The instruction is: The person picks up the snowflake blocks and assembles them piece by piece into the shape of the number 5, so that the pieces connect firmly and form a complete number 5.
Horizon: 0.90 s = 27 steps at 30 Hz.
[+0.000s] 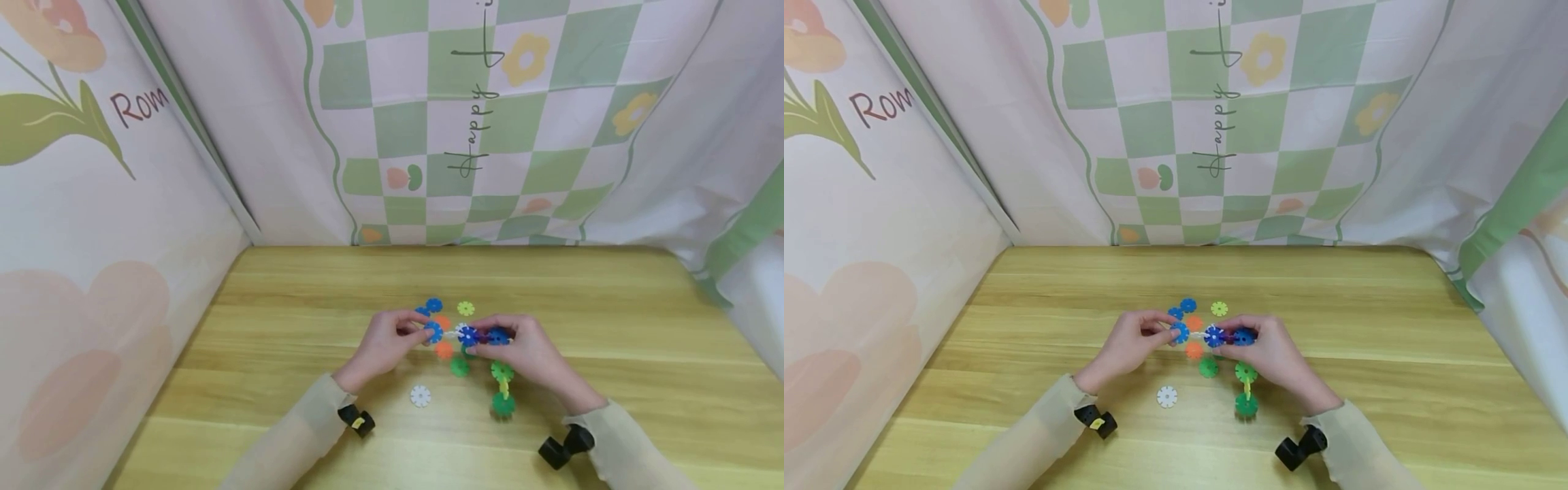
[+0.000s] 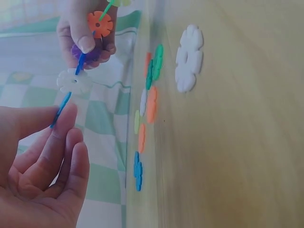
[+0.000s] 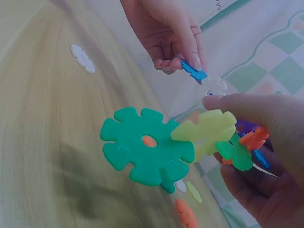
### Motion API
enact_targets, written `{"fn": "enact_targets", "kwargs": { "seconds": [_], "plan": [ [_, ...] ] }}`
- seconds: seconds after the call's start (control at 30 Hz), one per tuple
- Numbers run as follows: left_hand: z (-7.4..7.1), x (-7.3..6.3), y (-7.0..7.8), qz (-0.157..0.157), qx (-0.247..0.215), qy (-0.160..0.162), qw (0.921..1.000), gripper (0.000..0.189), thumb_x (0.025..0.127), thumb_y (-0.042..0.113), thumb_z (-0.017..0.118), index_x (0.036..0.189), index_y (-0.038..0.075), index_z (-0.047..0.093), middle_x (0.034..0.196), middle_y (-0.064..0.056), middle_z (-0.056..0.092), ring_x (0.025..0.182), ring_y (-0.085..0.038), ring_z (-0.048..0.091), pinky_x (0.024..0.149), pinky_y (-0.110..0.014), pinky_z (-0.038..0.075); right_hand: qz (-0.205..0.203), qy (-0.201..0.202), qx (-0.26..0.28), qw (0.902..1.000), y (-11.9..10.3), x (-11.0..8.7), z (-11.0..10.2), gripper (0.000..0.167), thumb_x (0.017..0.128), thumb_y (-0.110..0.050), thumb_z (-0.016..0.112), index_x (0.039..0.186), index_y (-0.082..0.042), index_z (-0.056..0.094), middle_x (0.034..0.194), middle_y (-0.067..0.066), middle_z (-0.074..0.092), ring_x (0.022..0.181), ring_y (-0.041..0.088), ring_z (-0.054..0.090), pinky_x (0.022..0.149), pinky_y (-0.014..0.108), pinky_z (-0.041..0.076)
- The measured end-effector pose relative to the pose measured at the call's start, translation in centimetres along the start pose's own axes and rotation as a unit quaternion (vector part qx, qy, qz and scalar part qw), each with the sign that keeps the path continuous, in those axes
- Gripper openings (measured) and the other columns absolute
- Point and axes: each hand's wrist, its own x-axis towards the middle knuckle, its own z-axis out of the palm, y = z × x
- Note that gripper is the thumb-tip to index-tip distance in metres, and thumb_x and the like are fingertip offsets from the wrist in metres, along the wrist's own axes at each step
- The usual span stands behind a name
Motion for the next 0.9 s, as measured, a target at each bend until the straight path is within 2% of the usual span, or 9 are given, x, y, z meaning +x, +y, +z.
{"fn": "enact_targets", "kwargs": {
  "seconds": [0.2,0.47,0.6,0.73,0.9],
  "plan": [
    [0.0,-0.02,0.01,0.006,0.003,0.003,1.0,0.019,0.099,0.022,0.071,0.112,0.009,0.075,0.082,0.004,0.074,0.069,-0.039,0.065,0.047,-0.022,0.039,-0.005,0.002,0.002,1.0,-0.11,0.02,0.01,0.039,0.081,-0.03,0.089,0.114,-0.014,0.077,0.111,0.005,0.073,0.098,0.022,0.067,0.08,0.028,0.057],
    [0.06,-0.15,0.08,-0.006,-0.008,0.002,0.9999,0.018,0.099,0.02,0.071,0.113,0.009,0.074,0.084,0.002,0.075,0.071,-0.038,0.067,0.046,-0.021,0.034,-0.012,0.003,0.002,0.9999,-0.02,0.08,0.11,0.038,0.081,-0.029,0.089,0.113,-0.014,0.077,0.11,0.005,0.073,0.097,0.021,0.068,0.079,0.027,0.057],
    [0.13,-0.19,0.06,-0.012,-0.013,0.004,0.9998,0.017,0.098,0.019,0.071,0.113,0.009,0.074,0.084,0.004,0.075,0.061,-0.025,0.063,0.044,-0.021,0.03,-0.019,0.002,0.009,0.9998,0.08,0.07,0.16,0.037,0.08,-0.027,0.089,0.113,-0.013,0.077,0.109,0.005,0.073,0.095,0.021,0.068,0.078,0.028,0.058],
    [0.19,-0.09,-0.02,-0.012,-0.011,0.004,0.9999,0.016,0.099,0.02,0.071,0.112,0.011,0.075,0.083,0.007,0.075,0.05,-0.011,0.047,0.043,-0.022,0.029,-0.019,0.001,0.016,0.9997,-0.01,0.02,0.17,0.037,0.081,-0.025,0.089,0.113,-0.013,0.077,0.109,0.005,0.073,0.095,0.021,0.068,0.078,0.028,0.058],
    [0.28,0.02,-0.07,-0.011,-0.016,0.004,0.9998,0.016,0.099,0.019,0.07,0.112,0.011,0.074,0.083,0.006,0.075,0.049,-0.011,0.046,0.042,-0.022,0.027,-0.028,0.002,0.018,0.9994,-0.01,0.06,0.27,0.037,0.081,-0.024,0.089,0.113,-0.013,0.077,0.109,0.005,0.073,0.096,0.022,0.068,0.078,0.028,0.058]
  ]
}}
